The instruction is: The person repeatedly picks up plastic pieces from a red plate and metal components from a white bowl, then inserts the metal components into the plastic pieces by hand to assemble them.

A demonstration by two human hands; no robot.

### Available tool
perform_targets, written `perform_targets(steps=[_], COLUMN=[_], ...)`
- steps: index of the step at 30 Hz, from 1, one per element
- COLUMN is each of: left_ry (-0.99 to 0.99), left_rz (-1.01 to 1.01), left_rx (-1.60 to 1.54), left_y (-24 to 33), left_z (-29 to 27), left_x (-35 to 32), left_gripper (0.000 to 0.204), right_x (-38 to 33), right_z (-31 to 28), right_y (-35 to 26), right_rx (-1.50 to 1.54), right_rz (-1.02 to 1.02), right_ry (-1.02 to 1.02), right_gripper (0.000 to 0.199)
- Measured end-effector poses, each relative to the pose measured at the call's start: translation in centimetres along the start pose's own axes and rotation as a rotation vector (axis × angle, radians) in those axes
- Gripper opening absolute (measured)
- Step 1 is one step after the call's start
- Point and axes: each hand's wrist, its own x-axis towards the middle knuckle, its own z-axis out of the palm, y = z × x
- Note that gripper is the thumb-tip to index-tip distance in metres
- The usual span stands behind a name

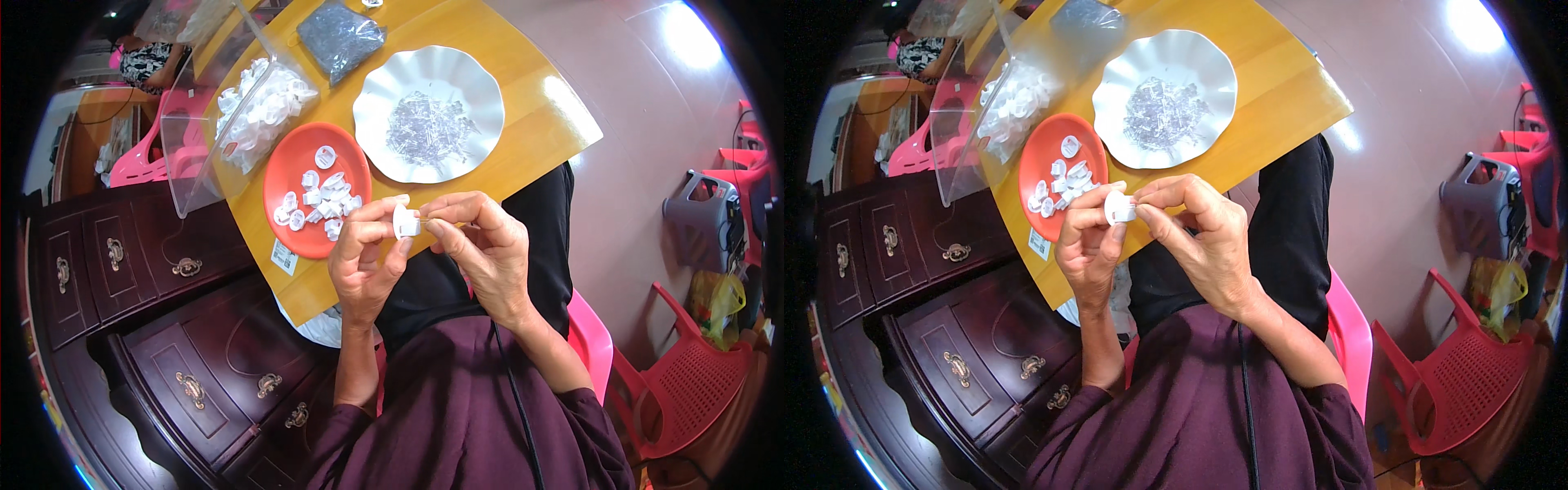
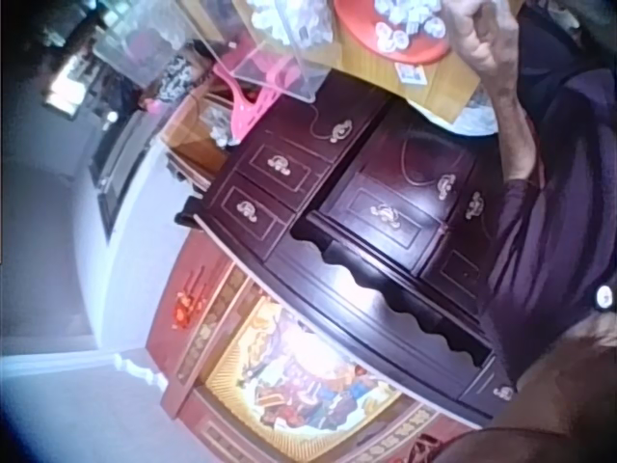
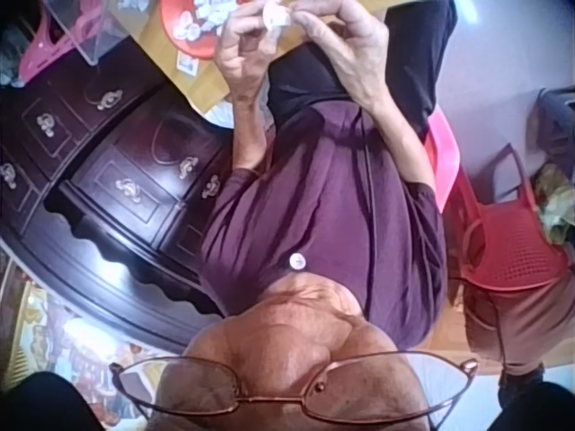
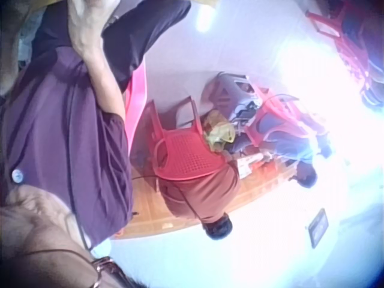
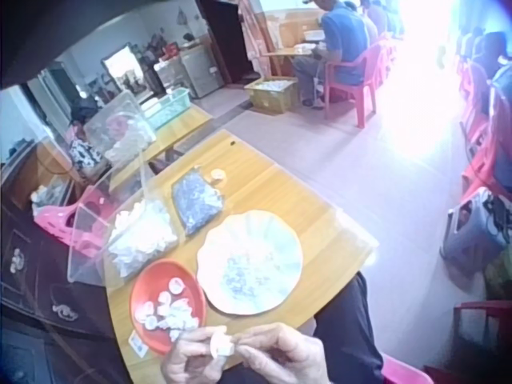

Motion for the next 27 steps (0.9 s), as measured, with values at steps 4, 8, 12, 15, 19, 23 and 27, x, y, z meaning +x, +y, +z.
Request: perform_targets(steps=[4, 8, 12, 15, 19, 23, 27], left_ry=[-0.01, -0.018, -0.057, -0.09, 0.018, 0.021, -0.057], left_rz=[-0.02, -0.031, 0.011, 0.048, -0.082, -0.15, -0.05], left_rx=[-0.031, -0.063, 0.029, 0.084, -0.231, -0.181, -0.071], left_y=[0.1, 0.0, 0.0, 0.1, 0.6, 0.9, 0.7], left_z=[-0.1, -0.1, 0.0, -0.4, 0.4, 0.2, -0.3], left_x=[0.0, 0.0, 0.1, 0.3, 0.1, 0.4, 0.6], left_gripper=[0.02, 0.021, 0.023, 0.026, 0.033, 0.04, 0.046], right_x=[0.4, 0.4, 0.4, 0.3, 0.1, -0.1, 0.0], right_z=[-0.4, -0.5, -0.6, -0.9, -1.3, -1.7, -1.9], right_y=[-0.8, -1.0, -1.0, -0.6, -1.0, -1.6, -1.6], right_rx=[-0.214, -0.261, -0.258, -0.168, -0.023, 0.139, 0.115], right_rz=[-0.177, -0.23, -0.187, -0.081, 0.073, 0.272, 0.273], right_ry=[-0.026, -0.033, -0.067, -0.067, -0.101, -0.101, -0.083], right_gripper=[0.012, 0.013, 0.013, 0.014, 0.015, 0.014, 0.014])
